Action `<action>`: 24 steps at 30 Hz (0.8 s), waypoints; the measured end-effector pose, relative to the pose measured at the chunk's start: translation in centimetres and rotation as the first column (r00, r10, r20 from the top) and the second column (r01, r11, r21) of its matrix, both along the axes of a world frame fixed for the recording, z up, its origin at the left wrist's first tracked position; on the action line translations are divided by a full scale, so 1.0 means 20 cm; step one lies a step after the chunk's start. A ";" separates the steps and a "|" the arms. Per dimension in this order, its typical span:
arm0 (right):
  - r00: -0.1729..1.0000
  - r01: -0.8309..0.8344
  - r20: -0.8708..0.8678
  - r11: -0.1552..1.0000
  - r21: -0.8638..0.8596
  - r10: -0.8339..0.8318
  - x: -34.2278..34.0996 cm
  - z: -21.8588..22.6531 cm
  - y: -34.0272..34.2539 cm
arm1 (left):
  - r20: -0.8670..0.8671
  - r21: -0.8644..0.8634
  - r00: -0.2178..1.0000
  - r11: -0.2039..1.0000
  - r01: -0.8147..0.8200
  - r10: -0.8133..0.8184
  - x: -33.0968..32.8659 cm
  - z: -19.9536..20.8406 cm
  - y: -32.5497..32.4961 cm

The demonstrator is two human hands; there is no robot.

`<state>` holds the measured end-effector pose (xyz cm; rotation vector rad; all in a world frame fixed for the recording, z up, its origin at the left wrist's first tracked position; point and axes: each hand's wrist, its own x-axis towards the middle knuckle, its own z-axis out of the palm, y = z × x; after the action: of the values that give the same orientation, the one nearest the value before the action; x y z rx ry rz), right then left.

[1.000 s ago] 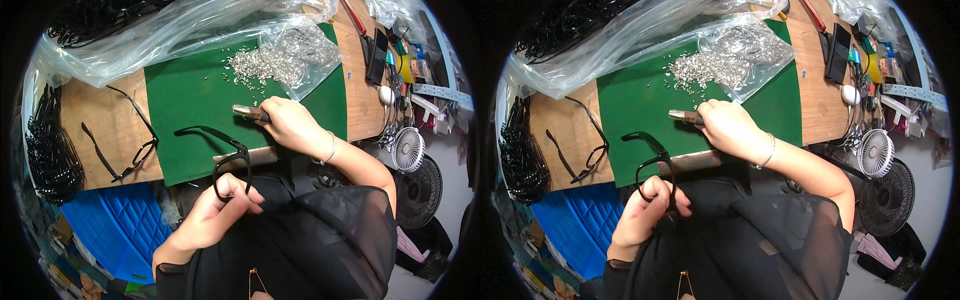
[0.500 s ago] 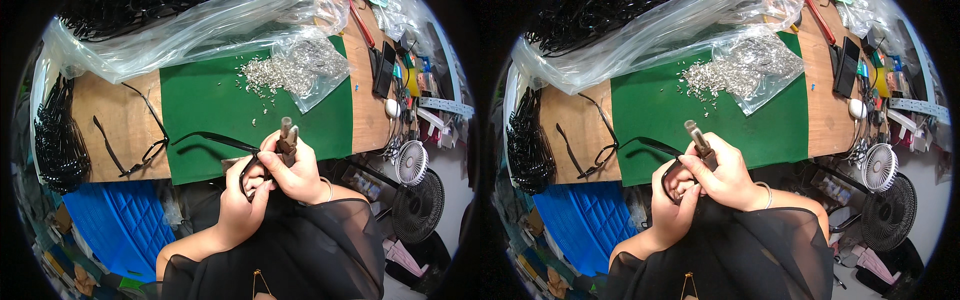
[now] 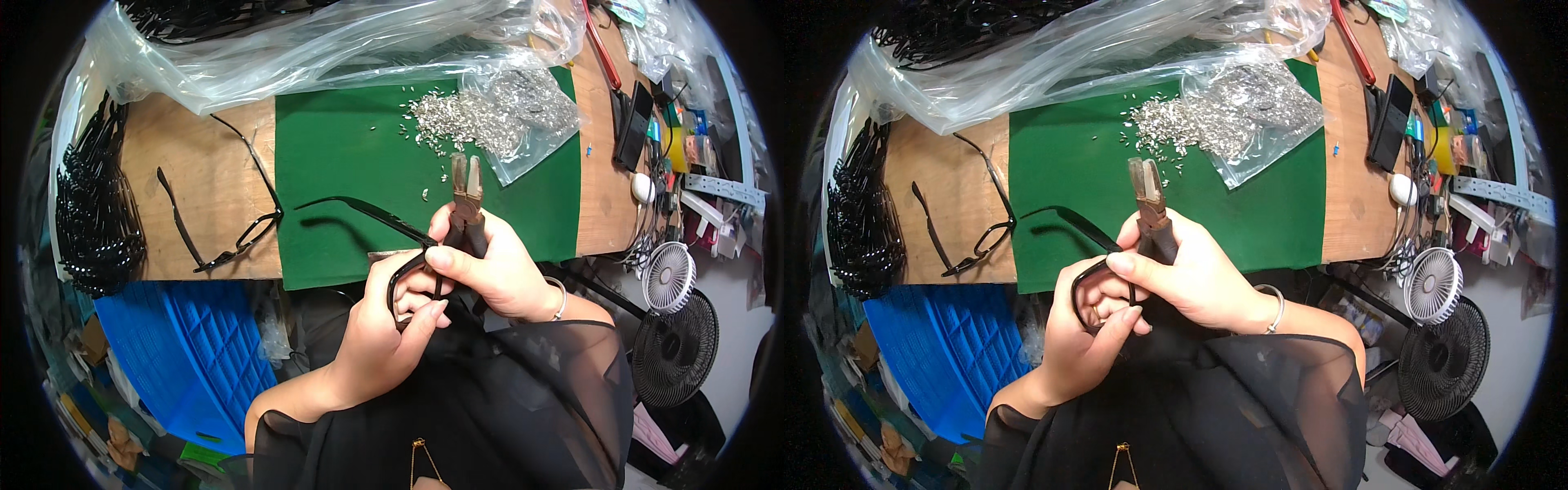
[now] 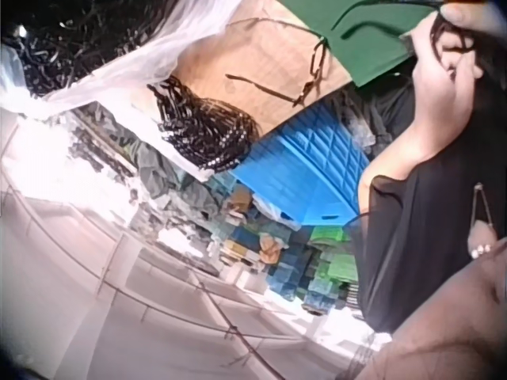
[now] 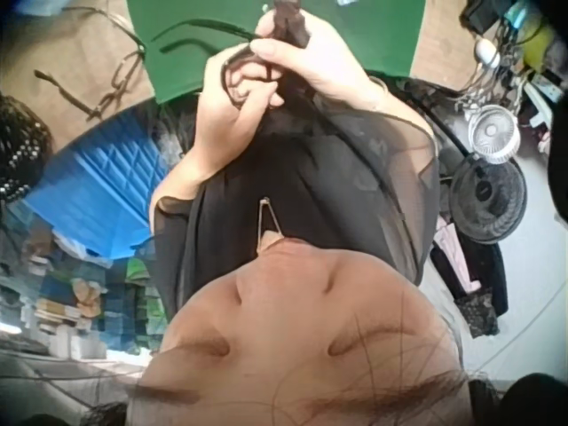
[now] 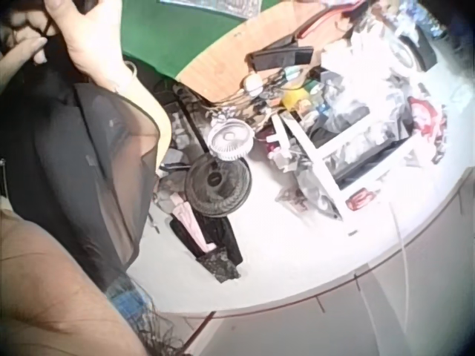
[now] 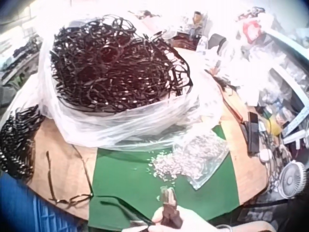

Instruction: The person assembles eyeglasses by inserting small metal screws into the frame using pliers. They repeatedly pick up frames from a plastic bag, secure the screws, and place the finished frames on the table.

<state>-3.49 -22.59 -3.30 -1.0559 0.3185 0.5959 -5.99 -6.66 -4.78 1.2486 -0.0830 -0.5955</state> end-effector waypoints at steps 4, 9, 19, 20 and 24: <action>0.999 -0.042 0.031 0.999 -0.007 0.042 0.00 0.03 0.01 | -0.148 -0.113 0.989 0.993 -0.035 0.018 0.01 0.05 0.02; 0.836 -0.130 0.393 0.833 -0.537 0.384 -0.01 0.03 -0.10 | -0.292 -0.194 0.955 0.981 -0.001 -0.057 0.03 0.13 0.11; 0.964 -0.058 0.246 0.980 -0.189 0.104 0.02 0.09 -0.07 | -0.332 -0.170 0.939 0.985 0.030 -0.086 0.00 0.14 0.12; 0.961 -0.099 0.241 0.984 -0.151 0.133 0.01 0.08 -0.06 | -0.343 -0.200 0.934 0.979 0.030 -0.099 0.00 0.13 0.11; 0.966 -0.097 0.228 0.989 -0.109 0.120 0.00 0.05 -0.02 | -0.353 -0.188 0.926 0.980 0.067 -0.131 0.01 0.14 0.07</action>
<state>-3.49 -23.03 -2.22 -1.2307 0.0832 0.5506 -5.83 -5.20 -2.05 0.9528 0.1118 -0.8824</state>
